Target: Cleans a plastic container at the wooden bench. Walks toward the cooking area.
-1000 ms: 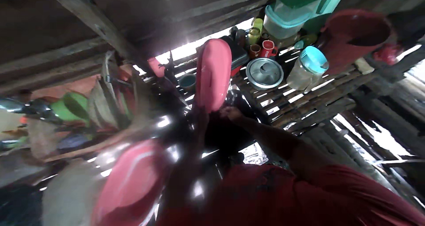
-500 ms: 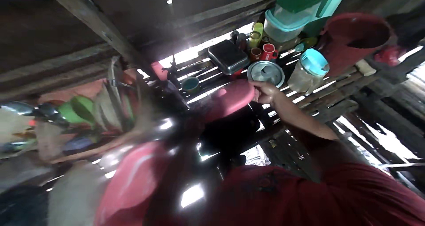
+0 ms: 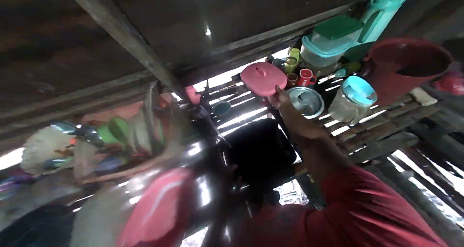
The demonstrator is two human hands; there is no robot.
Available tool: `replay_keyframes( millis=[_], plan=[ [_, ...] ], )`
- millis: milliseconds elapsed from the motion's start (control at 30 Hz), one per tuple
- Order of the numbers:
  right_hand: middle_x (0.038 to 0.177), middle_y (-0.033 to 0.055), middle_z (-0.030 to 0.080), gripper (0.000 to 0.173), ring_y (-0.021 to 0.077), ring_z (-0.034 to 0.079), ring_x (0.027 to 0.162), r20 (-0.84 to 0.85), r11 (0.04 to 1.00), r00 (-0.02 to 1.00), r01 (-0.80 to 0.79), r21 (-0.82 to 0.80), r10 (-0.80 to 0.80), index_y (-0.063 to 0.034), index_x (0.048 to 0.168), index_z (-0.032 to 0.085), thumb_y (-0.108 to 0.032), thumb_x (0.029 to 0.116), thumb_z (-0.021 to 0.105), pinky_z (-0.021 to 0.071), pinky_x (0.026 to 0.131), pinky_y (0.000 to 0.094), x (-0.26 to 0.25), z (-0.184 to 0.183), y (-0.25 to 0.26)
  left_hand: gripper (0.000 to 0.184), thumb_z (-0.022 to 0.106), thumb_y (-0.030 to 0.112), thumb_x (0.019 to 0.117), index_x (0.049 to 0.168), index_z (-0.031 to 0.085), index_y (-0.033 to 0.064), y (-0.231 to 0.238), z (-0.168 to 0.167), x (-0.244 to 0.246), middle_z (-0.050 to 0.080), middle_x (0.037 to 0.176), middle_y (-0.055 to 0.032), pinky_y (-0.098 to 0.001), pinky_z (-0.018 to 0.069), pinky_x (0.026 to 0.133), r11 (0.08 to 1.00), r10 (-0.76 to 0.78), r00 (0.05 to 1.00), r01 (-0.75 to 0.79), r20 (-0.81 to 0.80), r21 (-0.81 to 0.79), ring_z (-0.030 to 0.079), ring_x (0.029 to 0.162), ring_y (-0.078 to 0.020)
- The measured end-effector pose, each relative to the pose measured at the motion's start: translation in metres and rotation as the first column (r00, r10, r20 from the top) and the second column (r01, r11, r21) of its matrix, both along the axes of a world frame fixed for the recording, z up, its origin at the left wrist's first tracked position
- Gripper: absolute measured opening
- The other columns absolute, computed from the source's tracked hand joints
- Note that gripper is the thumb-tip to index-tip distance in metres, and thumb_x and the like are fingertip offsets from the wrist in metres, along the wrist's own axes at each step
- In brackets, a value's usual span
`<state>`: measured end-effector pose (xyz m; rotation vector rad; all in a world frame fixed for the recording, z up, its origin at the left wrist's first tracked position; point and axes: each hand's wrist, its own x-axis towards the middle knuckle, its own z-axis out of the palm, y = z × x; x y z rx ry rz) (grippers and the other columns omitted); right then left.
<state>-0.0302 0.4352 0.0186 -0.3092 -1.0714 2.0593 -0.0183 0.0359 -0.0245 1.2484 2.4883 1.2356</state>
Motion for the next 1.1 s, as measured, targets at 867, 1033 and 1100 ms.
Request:
replay_keyframes(
  millis=[867,1033,1100],
  plan=[
    [0.130,0.0247,0.065,0.036,0.0327,0.063,0.120,0.731,0.931,0.675,-0.196,0.309,-0.100,0.0046,0.136,0.059,-0.012,0.1037,0.059,0.0500,0.104,0.0470,-0.064,-0.063,-0.122,0.031,0.057,0.020,0.1012,0.114,0.071,-0.0040,-0.116,0.049,-0.015,0.067,0.124,-0.0231,-0.0413,0.0446,0.111,0.950,0.307,0.908,-0.272,-0.284,0.154,0.060,0.125,-0.0306],
    [0.115,0.0175,0.070,0.035,0.0203,0.067,0.099,0.757,0.760,0.435,-0.637,-0.125,0.489,0.0045,0.127,0.064,-0.023,0.1050,0.060,0.0544,0.092,0.0386,-0.091,-0.105,-0.197,0.042,0.060,0.020,0.0973,0.124,0.060,-0.0131,-0.234,0.074,-0.005,0.054,0.138,-0.0338,-0.0476,0.0350,0.118,0.706,0.687,0.651,-0.704,-0.323,0.084,0.046,0.138,-0.0425],
    [0.111,0.0162,0.070,0.040,0.0198,0.066,0.093,0.723,0.753,0.441,-0.638,-0.164,0.531,0.0033,0.125,0.064,-0.031,0.1092,0.050,0.0551,0.085,0.0392,-0.100,-0.106,-0.207,0.054,0.063,0.021,0.0974,0.137,0.051,-0.0135,-0.276,0.072,0.011,0.047,0.145,-0.0358,-0.0469,0.0338,0.119,0.496,0.845,0.483,-0.868,-0.231,0.001,0.042,0.141,-0.0430]
  ],
)
